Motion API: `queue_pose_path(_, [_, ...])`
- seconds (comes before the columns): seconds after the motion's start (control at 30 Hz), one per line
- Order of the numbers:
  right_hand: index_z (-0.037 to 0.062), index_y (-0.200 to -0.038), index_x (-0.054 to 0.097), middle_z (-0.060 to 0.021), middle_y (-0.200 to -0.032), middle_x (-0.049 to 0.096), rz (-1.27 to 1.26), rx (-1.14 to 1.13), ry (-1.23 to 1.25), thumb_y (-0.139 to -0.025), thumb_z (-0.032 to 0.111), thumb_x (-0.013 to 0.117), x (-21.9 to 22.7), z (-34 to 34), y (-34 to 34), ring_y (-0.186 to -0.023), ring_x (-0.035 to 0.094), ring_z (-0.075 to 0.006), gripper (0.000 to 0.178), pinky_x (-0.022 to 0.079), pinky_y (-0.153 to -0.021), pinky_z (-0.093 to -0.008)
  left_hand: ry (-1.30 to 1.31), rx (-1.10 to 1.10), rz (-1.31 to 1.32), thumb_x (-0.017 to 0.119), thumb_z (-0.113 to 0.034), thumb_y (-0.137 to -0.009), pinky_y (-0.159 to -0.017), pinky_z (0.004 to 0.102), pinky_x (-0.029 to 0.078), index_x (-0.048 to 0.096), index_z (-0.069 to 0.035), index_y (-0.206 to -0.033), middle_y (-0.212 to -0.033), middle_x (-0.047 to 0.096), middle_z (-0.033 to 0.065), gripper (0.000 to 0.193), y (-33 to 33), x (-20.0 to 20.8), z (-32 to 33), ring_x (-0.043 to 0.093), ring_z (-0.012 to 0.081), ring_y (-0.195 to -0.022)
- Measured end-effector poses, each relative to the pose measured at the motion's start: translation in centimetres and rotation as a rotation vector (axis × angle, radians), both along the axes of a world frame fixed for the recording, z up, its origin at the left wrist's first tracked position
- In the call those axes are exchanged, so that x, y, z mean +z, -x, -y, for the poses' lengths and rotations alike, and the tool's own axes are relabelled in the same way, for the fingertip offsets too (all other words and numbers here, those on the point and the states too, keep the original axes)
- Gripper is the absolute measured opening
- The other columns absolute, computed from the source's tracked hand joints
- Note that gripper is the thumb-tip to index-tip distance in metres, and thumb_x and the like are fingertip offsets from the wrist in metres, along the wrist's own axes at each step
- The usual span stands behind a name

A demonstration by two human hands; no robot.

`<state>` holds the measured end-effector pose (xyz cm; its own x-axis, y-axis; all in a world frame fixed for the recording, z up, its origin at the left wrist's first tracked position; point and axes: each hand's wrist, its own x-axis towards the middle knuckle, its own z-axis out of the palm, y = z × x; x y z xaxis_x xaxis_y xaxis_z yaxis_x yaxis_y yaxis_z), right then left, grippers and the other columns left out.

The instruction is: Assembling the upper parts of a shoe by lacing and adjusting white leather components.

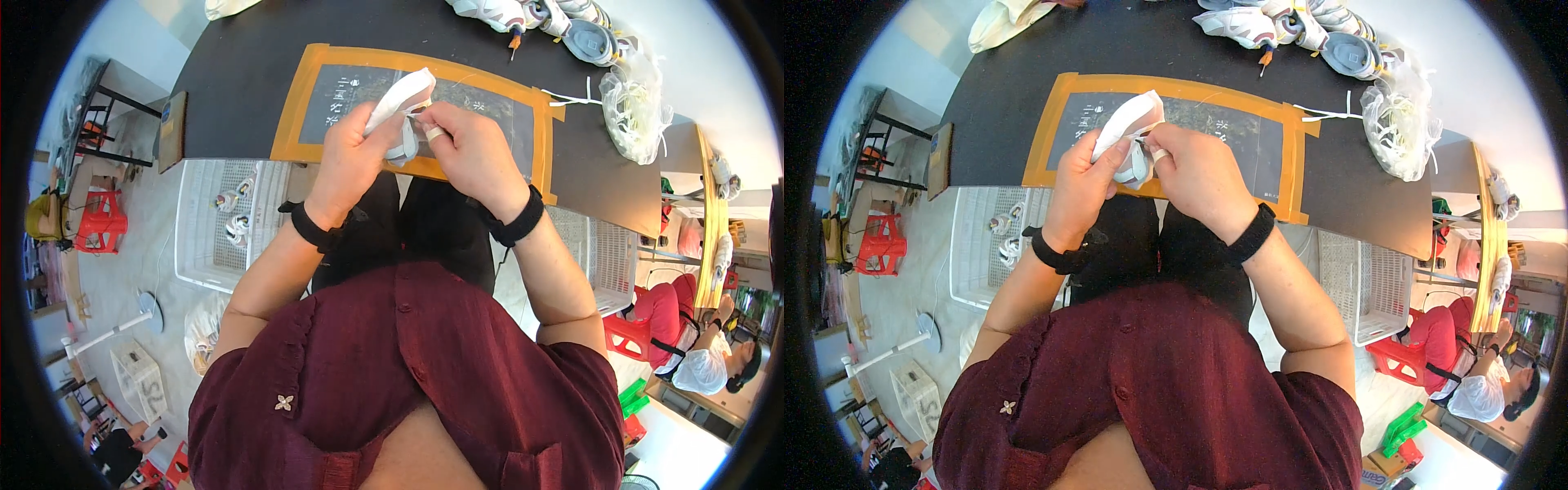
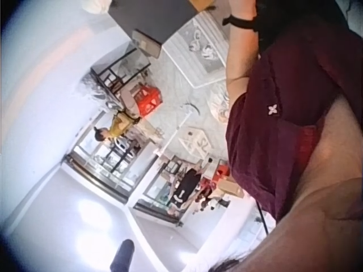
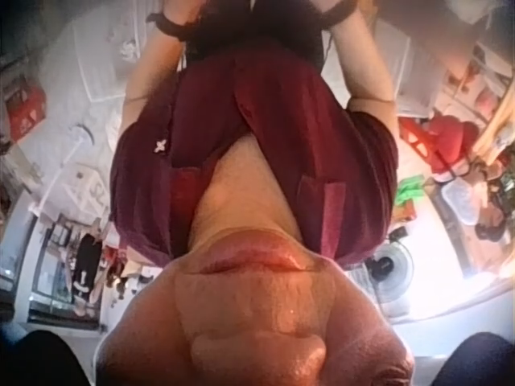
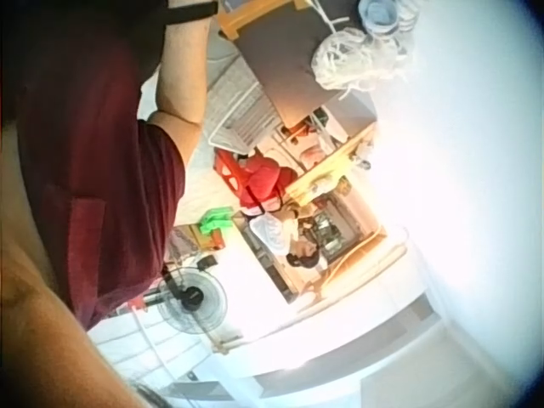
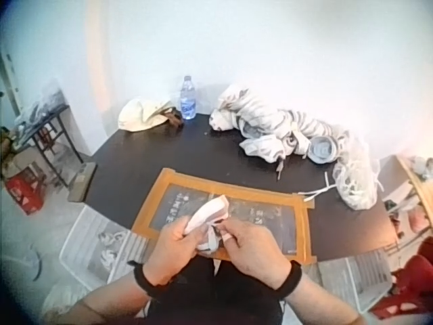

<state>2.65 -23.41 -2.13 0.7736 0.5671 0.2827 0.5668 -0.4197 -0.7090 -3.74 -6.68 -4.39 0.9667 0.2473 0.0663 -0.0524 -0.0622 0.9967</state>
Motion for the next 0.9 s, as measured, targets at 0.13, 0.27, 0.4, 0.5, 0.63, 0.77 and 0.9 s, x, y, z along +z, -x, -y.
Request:
queue_pose_path(0.13, [0.0093,-0.099,0.059,-0.0228,-0.085,0.065,-0.008,0.064,0.246,-0.091,0.022,0.048,0.6,-1.7,-1.9,-0.083,0.063,-0.0424,0.019,0.050,-0.072,-0.0513,-0.287,0.062,0.042,0.059,-0.022,-0.094,-0.059,0.0292,0.044,0.060,-0.001,-0.096,-0.080,0.060,0.0108,0.021,-0.9,-1.5,-1.7,0.054,0.0164,-0.067])
queue_pose_path(0.27, [0.0023,-0.101,0.052,-0.0210,-0.083,0.065,0.225,0.135,0.568,-0.093,0.013,0.045,1.4,-3.8,-0.6,-0.072,0.067,-0.0391,0.015,0.053,-0.058,-0.0462,-0.173,0.108,0.143,0.059,-0.018,-0.093,-0.062,0.0369,0.046,0.058,0.001,-0.087,-0.075,0.058,0.0196,0.019,-1.3,-4.1,-1.8,0.057,0.0230,-0.066])
queue_pose_path(0.4, [0.0028,-0.100,0.058,-0.0223,-0.089,0.065,-0.158,0.254,0.474,-0.087,0.013,0.054,0.8,-4.7,-3.4,-0.084,0.067,-0.0362,0.017,0.053,-0.071,-0.0456,-0.024,0.042,0.024,0.058,-0.012,-0.094,-0.066,0.0286,0.047,0.063,-0.001,-0.097,-0.082,0.063,0.0073,0.013,-0.8,-4.4,-2.4,0.057,0.0102,-0.076])
queue_pose_path(0.5, [0.0035,-0.099,0.058,-0.0235,-0.090,0.064,-0.286,0.349,0.505,-0.088,0.015,0.054,0.9,-5.1,-5.0,-0.089,0.065,-0.0355,0.017,0.053,-0.073,-0.0457,0.053,0.033,0.103,0.058,-0.012,-0.095,-0.058,0.0224,0.043,0.064,-0.001,-0.102,-0.084,0.063,0.0005,0.014,-1.3,-5.2,-2.6,0.054,0.0044,-0.071])
queue_pose_path(0.63, [0.0056,-0.094,0.062,-0.0204,-0.090,0.065,0.330,0.425,0.701,-0.089,0.017,0.052,1.1,-5.7,-3.3,-0.090,0.065,-0.0334,0.016,0.053,-0.075,-0.0444,0.315,-0.072,-0.188,0.055,-0.014,-0.096,-0.043,0.0210,0.036,0.061,-0.004,-0.103,-0.077,0.058,0.0003,0.014,-1.3,-2.2,-3.5,0.049,0.0049,-0.054])
queue_pose_path(0.77, [0.0022,-0.101,0.060,-0.0199,-0.099,0.065,-0.015,0.368,0.676,-0.089,0.017,0.053,0.2,-6.3,-5.6,-0.084,0.067,-0.0317,0.020,0.055,-0.070,-0.0426,0.392,-0.149,-0.254,0.052,-0.013,-0.096,-0.041,0.0207,0.035,0.058,-0.004,-0.103,-0.076,0.058,0.0012,0.013,-1.8,-2.3,-4.1,0.048,0.0054,-0.051])
queue_pose_path(0.9, [0.0017,-0.101,0.060,-0.0209,-0.100,0.065,-0.702,0.262,0.519,-0.088,0.016,0.054,0.5,-6.4,-5.9,-0.083,0.066,-0.0337,0.020,0.055,-0.071,-0.0432,0.334,-0.185,-0.246,0.049,-0.013,-0.098,-0.041,0.0205,0.036,0.056,-0.004,-0.103,-0.076,0.058,0.0022,0.013,-2.0,-1.9,-4.3,0.047,0.0053,-0.048])
